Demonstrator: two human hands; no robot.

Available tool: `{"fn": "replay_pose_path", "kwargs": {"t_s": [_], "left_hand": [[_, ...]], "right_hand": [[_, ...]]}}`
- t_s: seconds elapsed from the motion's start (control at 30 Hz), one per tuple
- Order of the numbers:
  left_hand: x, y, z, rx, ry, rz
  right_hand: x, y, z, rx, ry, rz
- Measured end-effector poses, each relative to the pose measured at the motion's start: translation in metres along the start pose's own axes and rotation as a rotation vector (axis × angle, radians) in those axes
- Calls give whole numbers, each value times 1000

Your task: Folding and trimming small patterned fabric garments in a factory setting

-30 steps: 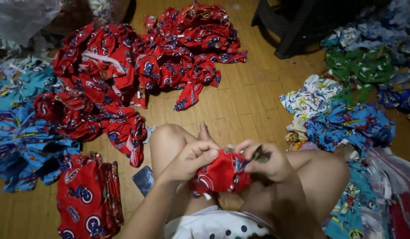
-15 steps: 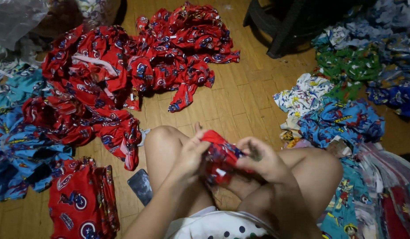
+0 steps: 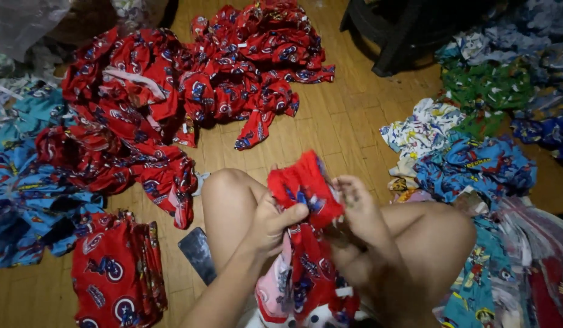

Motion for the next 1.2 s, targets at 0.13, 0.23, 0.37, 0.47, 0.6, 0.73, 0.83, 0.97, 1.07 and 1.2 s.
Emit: {"fn": "replay_pose_path", "kwargs": {"t_s": [0.13, 0.23, 0.37, 0.47, 0.6, 0.73, 0.83, 0.97, 1.07, 1.2], "left_hand": [[22, -23, -3, 90, -158, 137], [30, -33, -3, 174, -285, 230], [25, -38, -4, 259, -382, 487], [36, -44, -7, 349, -354, 619], [57, -53, -9, 360, -291, 702], [56, -50, -10, 401, -248, 756], [50, -46, -10, 379, -255, 723], [48, -47, -9, 365, -270, 790], [48, -47, -9, 355, -269, 772], [50, -50, -8, 341, -248, 752]], "right_hand": [[-2, 57, -21, -75, -186, -358], [6, 84, -38, -109, -217, -320], [17, 85, -54, -97, -214, -212], [37, 94, -63, -40, -172, -116], [45, 96, -58, 34, -209, -29], [46, 102, -55, -66, -204, -124], [47, 106, -55, -87, -212, -166], [48, 120, -56, -226, -248, -398], [48, 121, -55, -273, -225, -433], [40, 105, -52, -191, -225, -350]]}}
Point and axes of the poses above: each hand's wrist, its own z-axis towards the middle knuckle, its own x-axis out of the palm, y = z × x, the point moved 6 cm from there along z, towards the middle knuckle, and after that the axes turned 1 degree about y, right-handed, at the moved point
